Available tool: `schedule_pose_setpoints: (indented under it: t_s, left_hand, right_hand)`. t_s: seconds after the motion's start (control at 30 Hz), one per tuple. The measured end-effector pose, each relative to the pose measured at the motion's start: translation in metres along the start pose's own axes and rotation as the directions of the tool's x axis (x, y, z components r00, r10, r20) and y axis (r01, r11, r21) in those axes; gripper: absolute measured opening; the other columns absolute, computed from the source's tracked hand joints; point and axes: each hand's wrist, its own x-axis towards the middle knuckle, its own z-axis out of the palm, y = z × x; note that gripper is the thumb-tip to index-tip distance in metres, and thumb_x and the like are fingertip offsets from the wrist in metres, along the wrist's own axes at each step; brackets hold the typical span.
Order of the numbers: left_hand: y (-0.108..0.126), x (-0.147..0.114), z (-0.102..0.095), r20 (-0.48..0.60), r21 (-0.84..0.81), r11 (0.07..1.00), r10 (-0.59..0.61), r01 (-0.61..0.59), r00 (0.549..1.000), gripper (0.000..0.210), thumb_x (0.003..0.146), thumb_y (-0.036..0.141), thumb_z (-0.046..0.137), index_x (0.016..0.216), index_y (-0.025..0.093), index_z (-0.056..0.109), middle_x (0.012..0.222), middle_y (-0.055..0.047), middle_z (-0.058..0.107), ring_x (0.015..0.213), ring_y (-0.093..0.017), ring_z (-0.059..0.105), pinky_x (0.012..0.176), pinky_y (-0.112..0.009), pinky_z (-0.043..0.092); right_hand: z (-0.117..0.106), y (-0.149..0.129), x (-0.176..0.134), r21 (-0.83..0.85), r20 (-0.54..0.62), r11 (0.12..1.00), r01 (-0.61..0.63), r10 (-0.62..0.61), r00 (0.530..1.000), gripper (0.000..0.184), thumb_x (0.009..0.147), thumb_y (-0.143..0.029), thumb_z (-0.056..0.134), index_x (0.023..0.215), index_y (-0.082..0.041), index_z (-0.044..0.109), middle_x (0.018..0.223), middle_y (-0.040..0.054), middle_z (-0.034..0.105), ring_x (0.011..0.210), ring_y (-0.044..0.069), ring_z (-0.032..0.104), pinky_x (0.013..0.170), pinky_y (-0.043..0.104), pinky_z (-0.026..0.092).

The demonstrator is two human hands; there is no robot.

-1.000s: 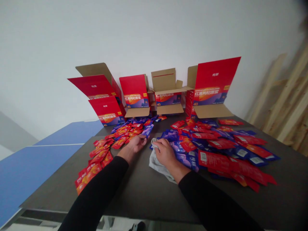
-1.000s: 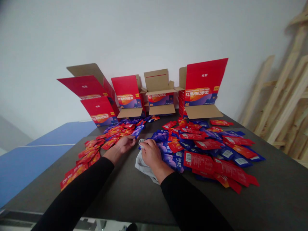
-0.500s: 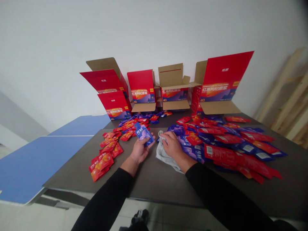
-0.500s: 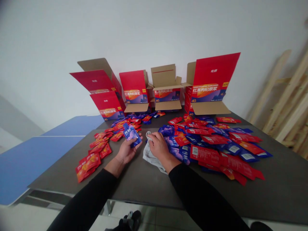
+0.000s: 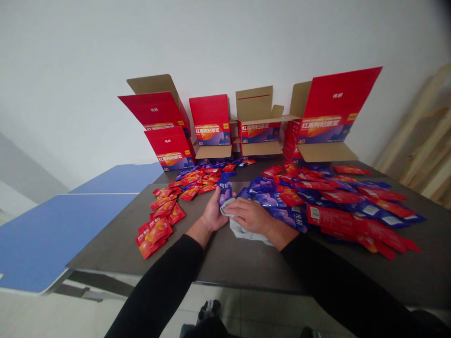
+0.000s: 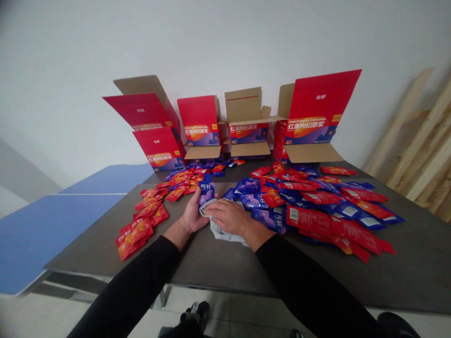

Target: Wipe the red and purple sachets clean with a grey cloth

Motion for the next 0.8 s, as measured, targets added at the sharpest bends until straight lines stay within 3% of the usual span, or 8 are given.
schedule_pose_setpoints:
  t_s: [0.2, 0.33, 0.53, 0.8]
  left_hand:
    - [-0.003, -0.001, 0.007, -0.003, 0.012, 0.999, 0.037, -0.037, 0.999, 0.06, 0.095, 0.066, 0.046, 0.119, 0.016, 0.07, 0.077, -0.006, 0.067, 0.064, -0.016, 0.061, 0.062, -0.027, 0.051]
    - [-0.008, -0.002, 0.011, -0.007, -0.015, 1.0, 0.024, -0.024, 1.0, 0.053, 0.096, 0.061, 0.049, 0.123, 0.019, 0.068, 0.071, -0.001, 0.062, 0.051, -0.01, 0.049, 0.056, -0.023, 0.046]
    - [-0.016, -0.001, 0.012, 0.064, -0.037, 0.999, -0.025, 0.027, 0.998, 0.051, 0.095, 0.059, 0.053, 0.118, 0.015, 0.068, 0.08, -0.005, 0.066, 0.071, -0.016, 0.064, 0.08, -0.029, 0.053]
    - [-0.025, -0.002, 0.015, 0.064, 0.095, 0.995, -0.039, 0.033, 0.997, 0.042, 0.1, 0.048, 0.049, 0.113, 0.013, 0.069, 0.096, -0.011, 0.074, 0.096, -0.024, 0.07, 0.089, -0.035, 0.053]
  right_hand:
    - [0.001, -0.001, 0.001, -0.011, 0.02, 0.999, 0.053, -0.053, 0.998, 0.031, 0.094, -0.016, 0.052, 0.114, -0.026, 0.073, 0.112, 0.004, 0.076, 0.11, 0.021, 0.065, 0.106, 0.045, 0.047]
    - [0.001, 0.002, 0.0, -0.064, -0.008, 0.998, 0.001, -0.002, 1.0, 0.03, 0.097, -0.017, 0.049, 0.111, -0.027, 0.074, 0.112, 0.0027, 0.076, 0.108, 0.021, 0.065, 0.098, 0.042, 0.051]
    - [0.001, 0.005, -0.002, -0.143, -0.054, 0.982, -0.124, 0.117, 0.992, 0.032, 0.098, -0.016, 0.05, 0.117, -0.026, 0.073, 0.116, 0.0045, 0.074, 0.108, 0.022, 0.062, 0.098, 0.041, 0.052]
    - [-0.008, 0.01, -0.002, -0.18, -0.224, 0.919, -0.349, 0.307, 0.925, 0.037, 0.096, -0.011, 0.047, 0.12, -0.024, 0.072, 0.119, 0.008, 0.07, 0.108, 0.026, 0.059, 0.099, 0.045, 0.051]
